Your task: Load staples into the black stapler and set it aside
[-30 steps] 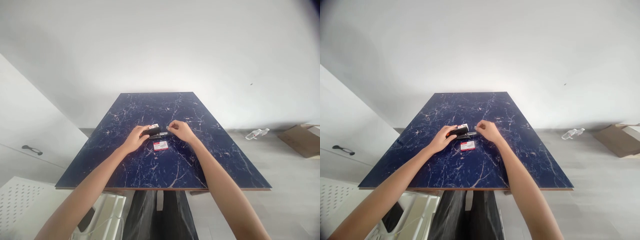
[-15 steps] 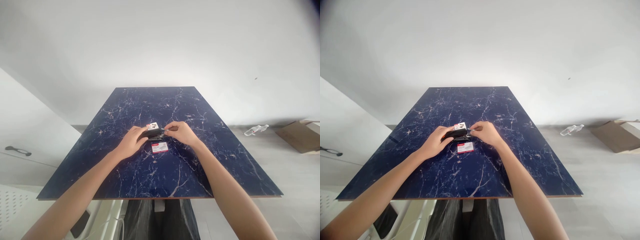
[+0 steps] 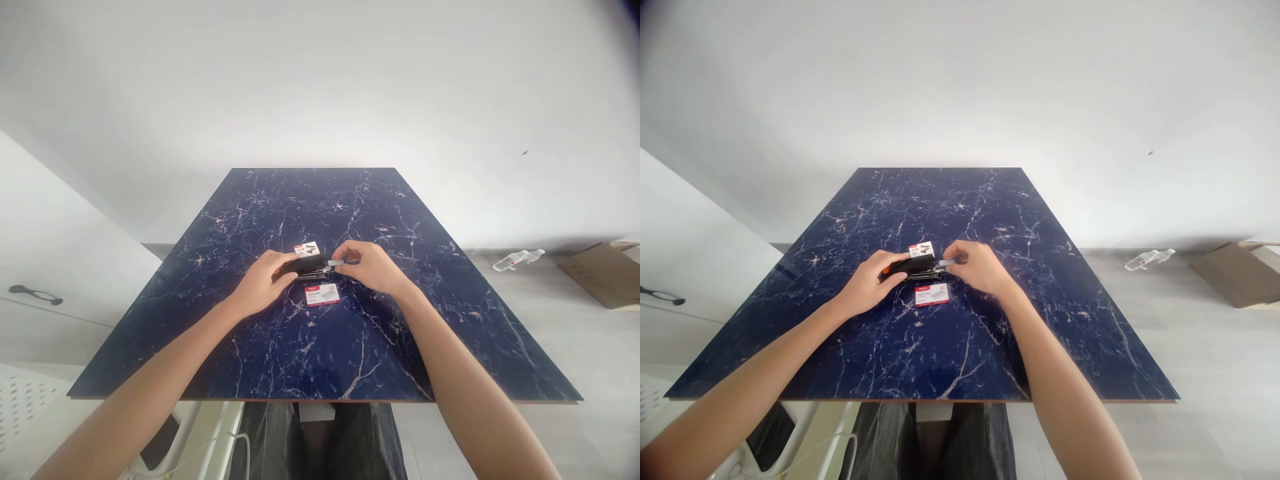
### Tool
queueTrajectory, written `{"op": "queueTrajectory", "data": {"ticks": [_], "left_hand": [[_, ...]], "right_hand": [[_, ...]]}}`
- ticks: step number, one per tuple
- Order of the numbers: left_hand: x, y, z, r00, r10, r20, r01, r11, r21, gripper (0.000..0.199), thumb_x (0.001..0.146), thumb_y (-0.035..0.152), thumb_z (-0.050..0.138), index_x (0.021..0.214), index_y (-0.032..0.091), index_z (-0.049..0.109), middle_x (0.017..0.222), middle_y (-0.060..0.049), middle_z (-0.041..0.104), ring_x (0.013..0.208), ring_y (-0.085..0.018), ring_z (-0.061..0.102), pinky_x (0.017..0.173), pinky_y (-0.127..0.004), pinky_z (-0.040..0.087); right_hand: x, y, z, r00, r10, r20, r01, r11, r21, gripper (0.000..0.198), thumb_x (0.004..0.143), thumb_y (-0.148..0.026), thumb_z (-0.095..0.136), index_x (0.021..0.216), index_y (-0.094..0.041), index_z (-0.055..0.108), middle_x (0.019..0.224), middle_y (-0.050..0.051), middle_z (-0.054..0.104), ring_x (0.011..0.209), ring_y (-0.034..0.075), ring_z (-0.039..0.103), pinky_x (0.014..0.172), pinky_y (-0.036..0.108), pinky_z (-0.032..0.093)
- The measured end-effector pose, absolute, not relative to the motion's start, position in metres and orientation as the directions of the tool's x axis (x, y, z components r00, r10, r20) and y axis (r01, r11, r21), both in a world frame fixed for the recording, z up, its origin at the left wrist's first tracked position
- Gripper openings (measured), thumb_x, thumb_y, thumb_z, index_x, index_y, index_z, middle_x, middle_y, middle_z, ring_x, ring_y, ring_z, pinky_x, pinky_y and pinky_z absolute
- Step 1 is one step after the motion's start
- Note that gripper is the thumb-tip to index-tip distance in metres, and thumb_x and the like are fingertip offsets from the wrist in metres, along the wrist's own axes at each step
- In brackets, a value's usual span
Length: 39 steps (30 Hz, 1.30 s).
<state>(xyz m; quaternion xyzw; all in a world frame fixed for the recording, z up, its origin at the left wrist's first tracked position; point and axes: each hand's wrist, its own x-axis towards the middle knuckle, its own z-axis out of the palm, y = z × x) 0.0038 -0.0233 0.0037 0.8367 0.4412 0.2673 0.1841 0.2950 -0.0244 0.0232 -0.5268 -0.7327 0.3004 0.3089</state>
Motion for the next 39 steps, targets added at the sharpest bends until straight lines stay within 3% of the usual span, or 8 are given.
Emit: {"op": "queueTrajectory", "data": {"ticks": [8, 25, 30, 39], "left_hand": [[0.0045, -0.0237, 0.006, 0.472, 0.84, 0.267, 0.657, -0.537, 0.529, 0.041, 0.1, 0.038, 0.055, 0.139, 0.027, 0.059, 0.12, -0.009, 0.067, 0.105, -0.025, 0.063, 0.088, -0.042, 0.055], [0.0038, -0.0239, 0.0068, 0.483, 0.835, 0.263, 0.657, -0.545, 0.522, 0.041, 0.1, 0.037, 0.054, 0.14, 0.027, 0.058, 0.119, -0.01, 0.068, 0.103, -0.025, 0.064, 0.087, -0.042, 0.056], [0.0043, -0.024, 0.0082, 0.482, 0.834, 0.269, 0.656, -0.547, 0.521, 0.041, 0.1, 0.037, 0.055, 0.139, 0.027, 0.059, 0.12, -0.01, 0.068, 0.105, -0.026, 0.063, 0.088, -0.044, 0.055], [0.0035, -0.0244, 0.0083, 0.479, 0.845, 0.238, 0.666, -0.526, 0.529, 0.043, 0.1, 0.039, 0.054, 0.141, 0.027, 0.058, 0.122, -0.011, 0.066, 0.105, -0.026, 0.063, 0.087, -0.043, 0.056]], "right_hand": [[0.2907, -0.0254, 0.0208, -0.318, 0.941, 0.116, 0.586, 0.291, -0.756, 0.027, 0.081, -0.019, 0.069, 0.107, -0.025, 0.07, 0.11, 0.004, 0.076, 0.103, 0.021, 0.07, 0.095, 0.038, 0.054], [0.2919, -0.0263, 0.0223, -0.327, 0.936, 0.128, 0.638, 0.318, -0.701, 0.024, 0.084, -0.025, 0.07, 0.108, -0.027, 0.072, 0.116, 0.004, 0.074, 0.105, 0.022, 0.068, 0.09, 0.037, 0.056], [0.2936, -0.0273, 0.0265, -0.306, 0.941, 0.146, 0.634, 0.316, -0.706, 0.017, 0.083, -0.029, 0.071, 0.1, -0.026, 0.073, 0.108, 0.003, 0.075, 0.098, 0.022, 0.068, 0.086, 0.035, 0.055], [0.2903, -0.0256, 0.0187, -0.391, 0.898, 0.199, 0.713, 0.433, -0.551, 0.014, 0.085, -0.024, 0.071, 0.096, -0.028, 0.077, 0.109, 0.003, 0.073, 0.095, 0.022, 0.069, 0.086, 0.037, 0.053]]}}
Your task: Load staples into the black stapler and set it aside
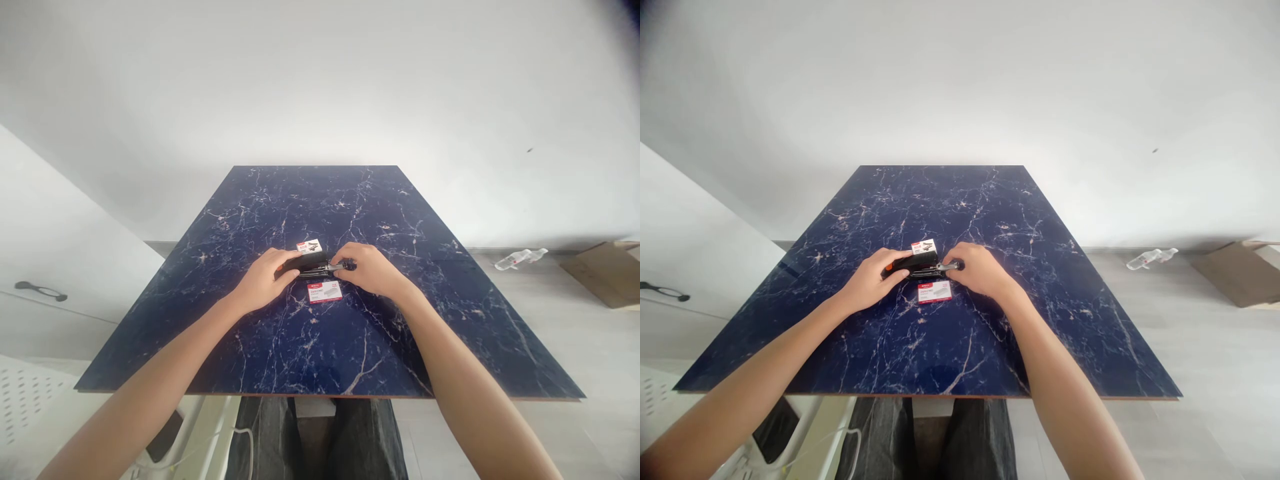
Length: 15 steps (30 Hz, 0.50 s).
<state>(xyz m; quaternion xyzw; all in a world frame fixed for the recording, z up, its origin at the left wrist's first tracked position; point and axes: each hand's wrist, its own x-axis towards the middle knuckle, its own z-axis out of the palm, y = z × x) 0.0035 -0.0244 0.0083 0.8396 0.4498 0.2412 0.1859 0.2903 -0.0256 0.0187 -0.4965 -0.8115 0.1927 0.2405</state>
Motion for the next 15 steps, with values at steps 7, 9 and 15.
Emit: {"op": "queueTrajectory", "data": {"ticks": [7, 9, 15], "left_hand": [[0.003, -0.024, 0.008, 0.489, 0.837, 0.246, 0.659, -0.539, 0.525, 0.043, 0.1, 0.039, 0.053, 0.141, 0.027, 0.058, 0.12, -0.011, 0.068, 0.102, -0.026, 0.064, 0.085, -0.042, 0.056], [0.003, -0.023, 0.008, 0.488, 0.839, 0.242, 0.665, -0.537, 0.52, 0.043, 0.1, 0.039, 0.053, 0.141, 0.027, 0.058, 0.12, -0.01, 0.067, 0.102, -0.026, 0.064, 0.085, -0.041, 0.056], [0.003, -0.024, 0.008, 0.486, 0.843, 0.231, 0.668, -0.528, 0.523, 0.043, 0.1, 0.039, 0.054, 0.14, 0.026, 0.059, 0.119, -0.01, 0.068, 0.103, -0.026, 0.064, 0.086, -0.042, 0.056]], "right_hand": [[0.288, -0.028, 0.022, -0.392, 0.897, 0.204, 0.671, 0.431, -0.604, 0.014, 0.089, -0.026, 0.066, 0.094, -0.029, 0.079, 0.108, 0.002, 0.076, 0.099, 0.023, 0.07, 0.091, 0.038, 0.055], [0.288, -0.03, 0.025, -0.364, 0.911, 0.195, 0.665, 0.4, -0.631, 0.016, 0.091, -0.029, 0.065, 0.098, -0.029, 0.079, 0.107, 0.002, 0.077, 0.096, 0.022, 0.07, 0.088, 0.037, 0.056], [0.288, -0.03, 0.029, -0.318, 0.932, 0.176, 0.64, 0.348, -0.685, 0.015, 0.091, -0.032, 0.064, 0.098, -0.027, 0.075, 0.102, 0.002, 0.077, 0.092, 0.021, 0.07, 0.083, 0.035, 0.056]]}}
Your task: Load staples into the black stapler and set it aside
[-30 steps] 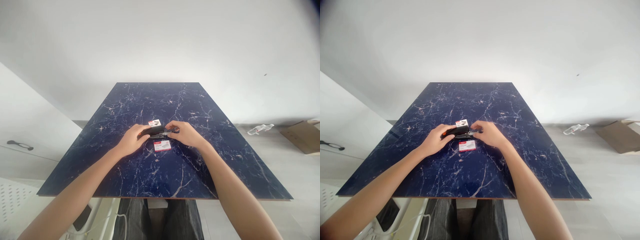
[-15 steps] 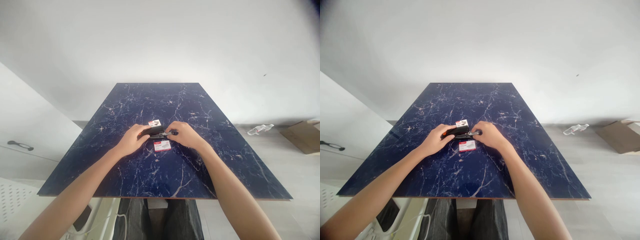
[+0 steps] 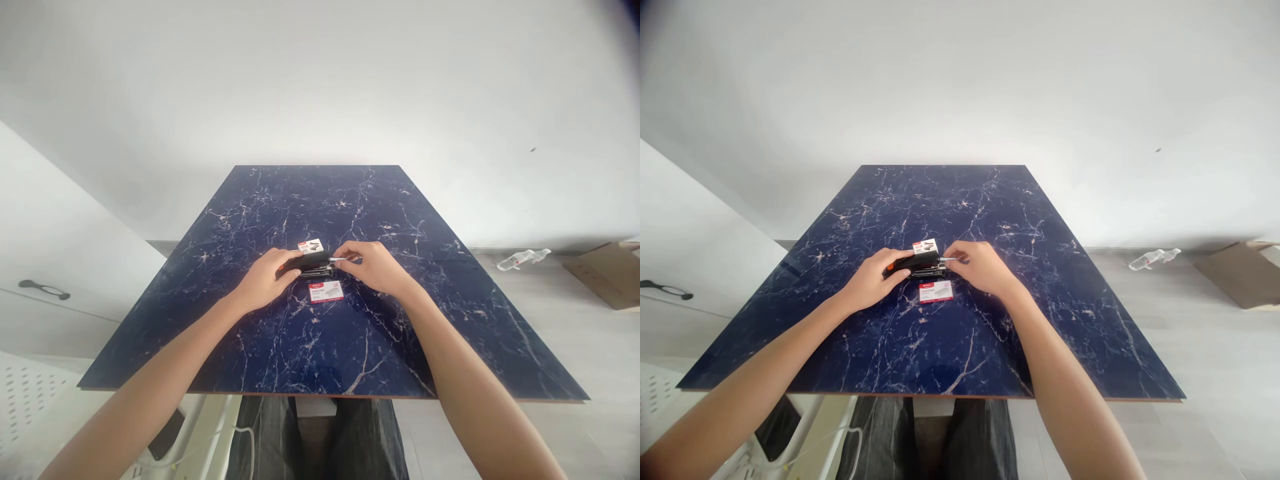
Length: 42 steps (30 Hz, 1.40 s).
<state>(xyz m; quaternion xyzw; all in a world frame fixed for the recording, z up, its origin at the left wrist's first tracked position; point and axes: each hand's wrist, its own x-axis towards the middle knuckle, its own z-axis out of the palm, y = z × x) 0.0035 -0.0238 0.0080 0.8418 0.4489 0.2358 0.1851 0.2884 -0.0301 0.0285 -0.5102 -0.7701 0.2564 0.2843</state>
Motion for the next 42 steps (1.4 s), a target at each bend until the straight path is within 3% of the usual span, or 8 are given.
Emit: {"op": "queueTrajectory", "data": {"ticks": [15, 42], "left_hand": [[0.0028, -0.0247, 0.0107, 0.488, 0.852, 0.192, 0.683, -0.509, 0.524, 0.044, 0.1, 0.039, 0.052, 0.142, 0.026, 0.056, 0.123, -0.01, 0.067, 0.106, -0.026, 0.062, 0.087, -0.041, 0.055], [0.0028, -0.0245, 0.0117, 0.493, 0.85, 0.186, 0.69, -0.512, 0.512, 0.045, 0.1, 0.041, 0.051, 0.142, 0.026, 0.056, 0.125, -0.01, 0.066, 0.107, -0.026, 0.062, 0.087, -0.043, 0.056]], "right_hand": [[0.2903, -0.0278, 0.0208, -0.36, 0.927, 0.106, 0.678, 0.338, -0.652, 0.025, 0.087, -0.022, 0.066, 0.111, -0.028, 0.073, 0.117, 0.003, 0.075, 0.104, 0.022, 0.07, 0.09, 0.037, 0.057], [0.2875, -0.0294, 0.023, -0.35, 0.929, 0.122, 0.678, 0.342, -0.65, 0.021, 0.086, -0.022, 0.068, 0.107, -0.026, 0.074, 0.111, 0.003, 0.076, 0.099, 0.02, 0.071, 0.089, 0.035, 0.058]]}}
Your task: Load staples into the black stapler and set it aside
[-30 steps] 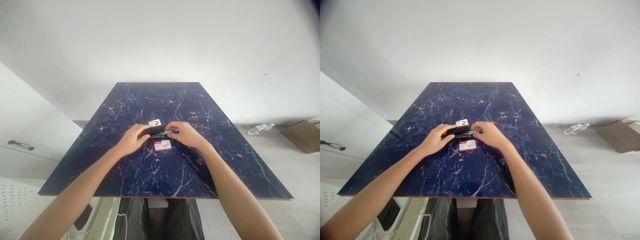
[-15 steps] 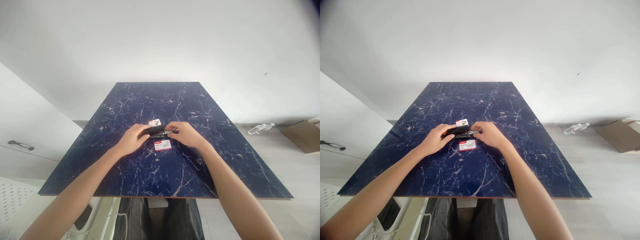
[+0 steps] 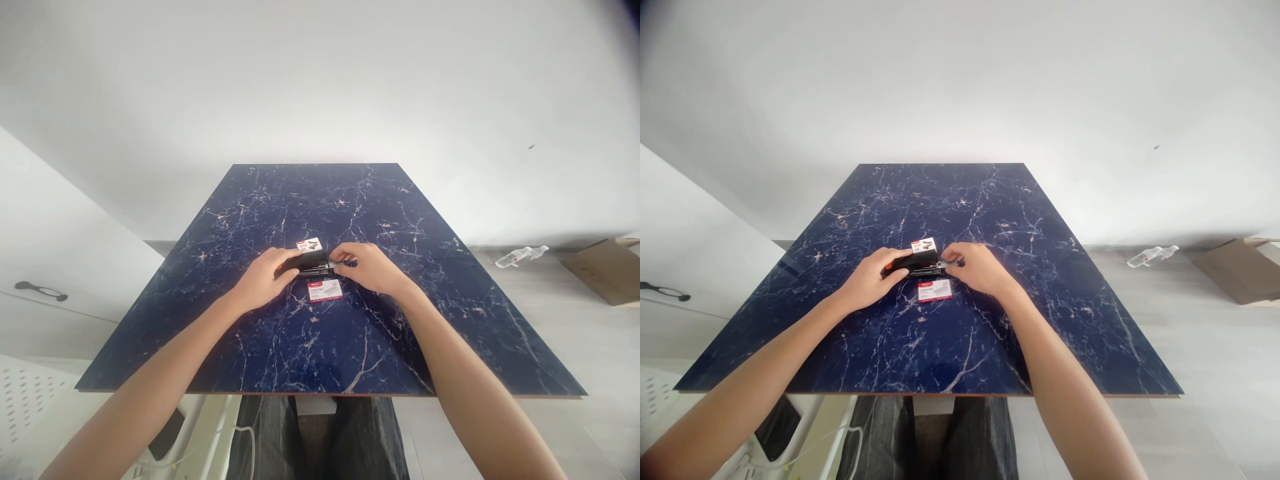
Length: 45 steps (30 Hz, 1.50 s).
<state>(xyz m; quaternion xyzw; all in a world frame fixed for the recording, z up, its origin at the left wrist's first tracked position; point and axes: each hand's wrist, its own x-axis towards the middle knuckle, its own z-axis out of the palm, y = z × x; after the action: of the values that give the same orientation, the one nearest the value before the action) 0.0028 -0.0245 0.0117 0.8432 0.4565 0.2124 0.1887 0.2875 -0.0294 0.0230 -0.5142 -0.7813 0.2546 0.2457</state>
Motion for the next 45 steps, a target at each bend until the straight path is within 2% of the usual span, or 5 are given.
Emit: {"op": "queueTrajectory", "data": {"ticks": [4, 11, 19, 24, 45], "left_hand": [[0.003, -0.025, 0.013, 0.498, 0.845, 0.194, 0.686, -0.521, 0.508, 0.045, 0.1, 0.041, 0.051, 0.142, 0.026, 0.056, 0.123, -0.011, 0.067, 0.105, -0.026, 0.063, 0.086, -0.042, 0.056], [0.002, -0.023, 0.01, 0.5, 0.842, 0.2, 0.678, -0.525, 0.514, 0.045, 0.1, 0.041, 0.051, 0.143, 0.028, 0.056, 0.124, -0.01, 0.067, 0.106, -0.027, 0.063, 0.086, -0.042, 0.056], [0.004, -0.025, 0.013, 0.495, 0.849, 0.188, 0.688, -0.514, 0.512, 0.044, 0.1, 0.04, 0.052, 0.141, 0.026, 0.057, 0.123, -0.01, 0.067, 0.107, -0.026, 0.063, 0.089, -0.043, 0.055], [0.004, -0.025, 0.014, 0.496, 0.85, 0.177, 0.692, -0.51, 0.51, 0.045, 0.1, 0.04, 0.051, 0.142, 0.025, 0.056, 0.124, -0.011, 0.067, 0.107, -0.027, 0.062, 0.089, -0.044, 0.055], [0.002, -0.025, 0.013, 0.506, 0.845, 0.173, 0.694, -0.518, 0.501, 0.046, 0.101, 0.042, 0.05, 0.143, 0.027, 0.055, 0.125, -0.011, 0.066, 0.107, -0.027, 0.062, 0.089, -0.045, 0.055]], "right_hand": [[0.289, -0.029, 0.021, -0.353, 0.925, 0.141, 0.697, 0.36, -0.621, 0.023, 0.087, -0.023, 0.068, 0.109, -0.027, 0.074, 0.113, 0.004, 0.075, 0.099, 0.021, 0.07, 0.087, 0.035, 0.057], [0.287, -0.029, 0.023, -0.387, 0.906, 0.172, 0.723, 0.414, -0.554, 0.011, 0.088, -0.023, 0.067, 0.094, -0.027, 0.075, 0.105, 0.002, 0.074, 0.092, 0.019, 0.069, 0.081, 0.032, 0.053], [0.288, -0.032, 0.029, -0.331, 0.934, 0.133, 0.704, 0.338, -0.625, 0.015, 0.091, -0.027, 0.063, 0.1, -0.028, 0.075, 0.104, 0.001, 0.077, 0.093, 0.02, 0.07, 0.079, 0.032, 0.053], [0.288, -0.032, 0.032, -0.323, 0.938, 0.128, 0.661, 0.321, -0.678, 0.012, 0.087, -0.028, 0.065, 0.095, -0.025, 0.074, 0.103, 0.003, 0.076, 0.093, 0.021, 0.069, 0.086, 0.036, 0.055], [0.289, -0.028, 0.023, -0.354, 0.928, 0.115, 0.698, 0.344, -0.628, 0.01, 0.086, -0.025, 0.068, 0.094, -0.027, 0.075, 0.102, 0.0, 0.077, 0.094, 0.02, 0.069, 0.083, 0.034, 0.054]]}}
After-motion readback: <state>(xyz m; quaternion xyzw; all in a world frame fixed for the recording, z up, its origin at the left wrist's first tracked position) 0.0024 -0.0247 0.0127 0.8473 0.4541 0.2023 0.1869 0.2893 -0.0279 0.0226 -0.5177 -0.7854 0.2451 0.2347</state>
